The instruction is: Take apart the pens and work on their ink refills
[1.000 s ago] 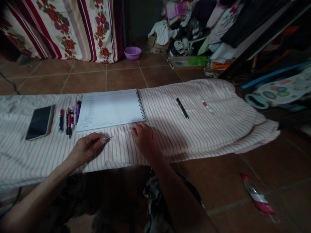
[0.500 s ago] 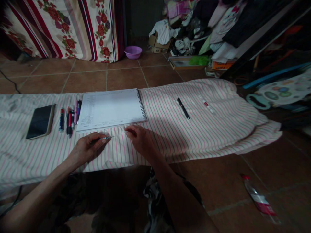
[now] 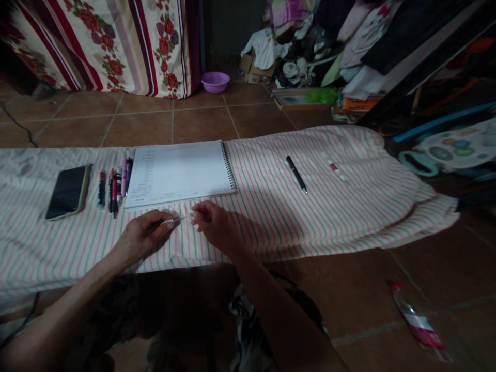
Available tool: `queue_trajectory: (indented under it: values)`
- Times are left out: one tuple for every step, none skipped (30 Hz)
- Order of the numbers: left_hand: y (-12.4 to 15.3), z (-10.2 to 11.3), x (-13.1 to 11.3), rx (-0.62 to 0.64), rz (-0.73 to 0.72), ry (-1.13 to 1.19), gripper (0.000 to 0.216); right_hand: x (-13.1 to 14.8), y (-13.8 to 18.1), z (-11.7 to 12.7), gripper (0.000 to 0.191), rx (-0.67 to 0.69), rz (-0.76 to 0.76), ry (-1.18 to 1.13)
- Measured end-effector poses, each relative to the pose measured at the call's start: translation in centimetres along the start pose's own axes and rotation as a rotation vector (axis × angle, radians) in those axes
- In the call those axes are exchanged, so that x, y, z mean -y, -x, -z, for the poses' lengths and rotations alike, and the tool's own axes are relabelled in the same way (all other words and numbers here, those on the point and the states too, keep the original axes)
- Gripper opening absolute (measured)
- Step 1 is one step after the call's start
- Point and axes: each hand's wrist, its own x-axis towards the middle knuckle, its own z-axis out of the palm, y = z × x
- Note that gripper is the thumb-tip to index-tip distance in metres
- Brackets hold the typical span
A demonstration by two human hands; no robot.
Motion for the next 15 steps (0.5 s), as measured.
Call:
queue_trajectory:
  values:
    - [0.0,0.0,-0.1,-0.006,0.001,0.002,0.021,0.2,0.0,-0.1,0.009,0.002,-0.058,-0.102]
    - [0.0,0.0,-0.1,-0.013,0.003,0.001,0.021,0.4,0.0,-0.1,0.009,0.006,-0.099,-0.195]
    - [0.0,-0.1,-0.2,-0.018,0.004,-0.003,0.021,0.6,0.0,-0.1,0.009,0.015,-0.124,-0.265]
    - [0.1,-0.1,-0.3,-0.02,0.005,-0.01,0.021,0.7,0.0,0.0,0.01,0.021,-0.137,-0.296]
    - [0.1,0.0,-0.3,-0.018,0.006,-0.018,0.021,0.7,0.0,0.0,0.012,0.03,-0.141,-0.278]
    - [0.1,0.0,-0.4,-0.015,0.006,-0.023,0.021,0.7,0.1,-0.1,0.014,0.028,-0.13,-0.215]
    - [0.0,0.0,-0.4,-0.016,0.007,-0.026,0.02,0.6,0.1,-0.1,0.017,0.012,-0.106,-0.123]
    - [0.0,0.0,-0.5,-0.017,0.008,-0.026,0.02,0.5,0.2,-0.2,0.019,-0.014,-0.076,-0.026]
    - [0.0,0.0,-0.5,-0.021,0.009,-0.026,0.02,0.3,0.3,-0.4,0.02,-0.04,-0.04,0.064]
    - [0.0,-0.1,-0.5,-0.027,0.009,-0.026,0.02,0.2,0.3,-0.6,0.02,-0.06,-0.014,0.111]
    - [0.0,-0.1,-0.6,-0.032,0.008,-0.026,0.019,0.1,0.3,-0.9,0.02,-0.066,-0.001,0.127]
    - [0.0,-0.1,-0.6,-0.037,0.005,-0.028,0.019,0.0,0.4,-1.1,0.021,-0.066,0.001,0.124]
    - [0.0,-0.1,-0.6,-0.037,0.003,-0.03,0.018,-0.1,0.4,-1.3,0.022,-0.057,-0.005,0.113]
    - [0.0,-0.1,-0.6,-0.039,0.001,-0.032,0.018,-0.1,0.3,-1.5,0.022,-0.047,-0.006,0.101]
    - [0.0,-0.1,-0.7,-0.039,0.001,-0.034,0.018,-0.1,0.3,-1.6,0.021,-0.04,-0.003,0.09]
